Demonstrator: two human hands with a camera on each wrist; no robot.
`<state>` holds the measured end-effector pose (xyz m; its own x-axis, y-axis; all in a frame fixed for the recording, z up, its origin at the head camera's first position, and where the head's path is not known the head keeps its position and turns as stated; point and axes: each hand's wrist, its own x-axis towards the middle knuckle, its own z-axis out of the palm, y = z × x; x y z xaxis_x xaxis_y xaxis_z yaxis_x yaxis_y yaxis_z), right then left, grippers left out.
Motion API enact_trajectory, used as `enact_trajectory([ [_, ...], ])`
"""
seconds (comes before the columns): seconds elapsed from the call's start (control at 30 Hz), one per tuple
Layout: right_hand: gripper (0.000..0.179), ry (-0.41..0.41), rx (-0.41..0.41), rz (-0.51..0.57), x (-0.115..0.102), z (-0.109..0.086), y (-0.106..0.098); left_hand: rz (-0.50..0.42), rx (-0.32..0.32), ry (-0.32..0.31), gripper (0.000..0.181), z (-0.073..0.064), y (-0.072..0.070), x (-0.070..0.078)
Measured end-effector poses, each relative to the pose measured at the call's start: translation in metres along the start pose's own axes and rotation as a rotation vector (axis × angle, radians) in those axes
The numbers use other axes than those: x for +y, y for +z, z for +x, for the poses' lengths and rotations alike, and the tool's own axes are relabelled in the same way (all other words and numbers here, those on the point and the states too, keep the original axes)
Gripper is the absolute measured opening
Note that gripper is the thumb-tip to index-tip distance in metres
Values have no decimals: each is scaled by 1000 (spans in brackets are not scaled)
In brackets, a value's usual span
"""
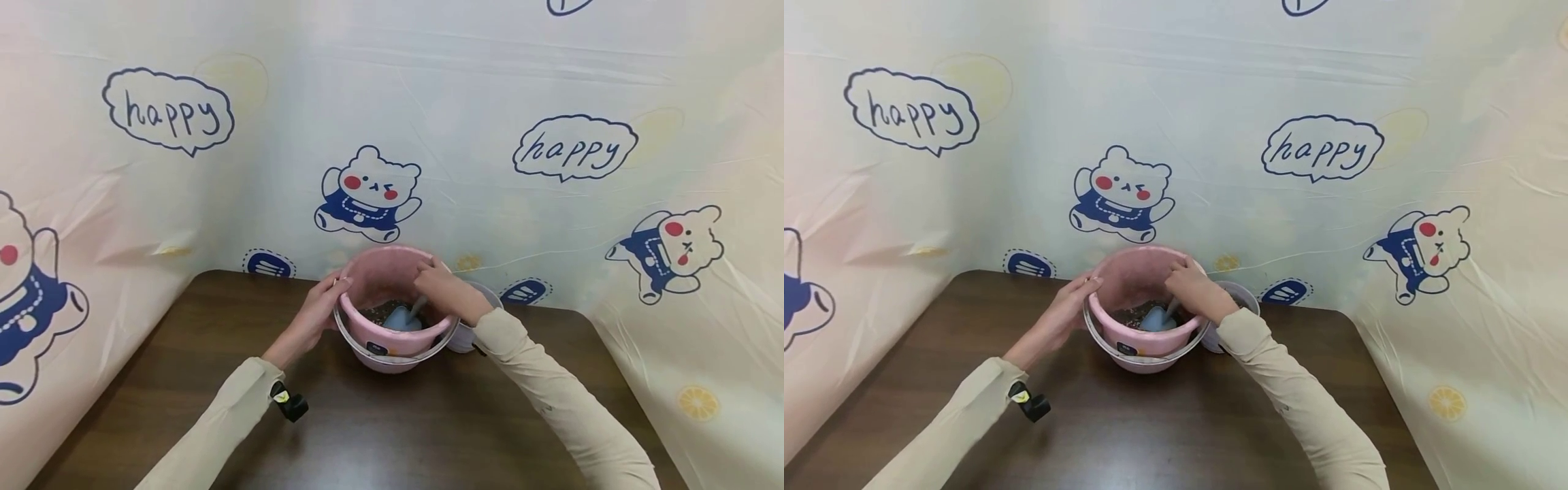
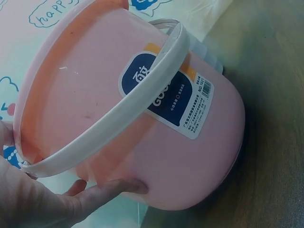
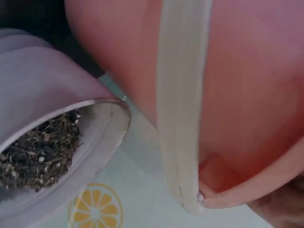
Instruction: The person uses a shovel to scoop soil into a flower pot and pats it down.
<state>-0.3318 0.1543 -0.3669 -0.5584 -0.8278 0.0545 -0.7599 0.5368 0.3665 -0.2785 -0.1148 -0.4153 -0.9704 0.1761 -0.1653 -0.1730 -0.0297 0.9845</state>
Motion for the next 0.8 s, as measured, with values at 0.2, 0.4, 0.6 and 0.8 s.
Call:
enact_trajectory([
  [0.2,5,34,-53,179,4,0,-9,-2,-16,10,63,0,1,0],
  [0.4,11,45,-87,301,12,1,-8,1,-9,-4,63,0,2,2],
  [0.6,15,61,-114,427,16,-1,-10,12,-6,-2,64,1,2,4],
  [0.8,11,64,-122,455,14,-3,-15,21,1,-21,65,0,2,4],
])
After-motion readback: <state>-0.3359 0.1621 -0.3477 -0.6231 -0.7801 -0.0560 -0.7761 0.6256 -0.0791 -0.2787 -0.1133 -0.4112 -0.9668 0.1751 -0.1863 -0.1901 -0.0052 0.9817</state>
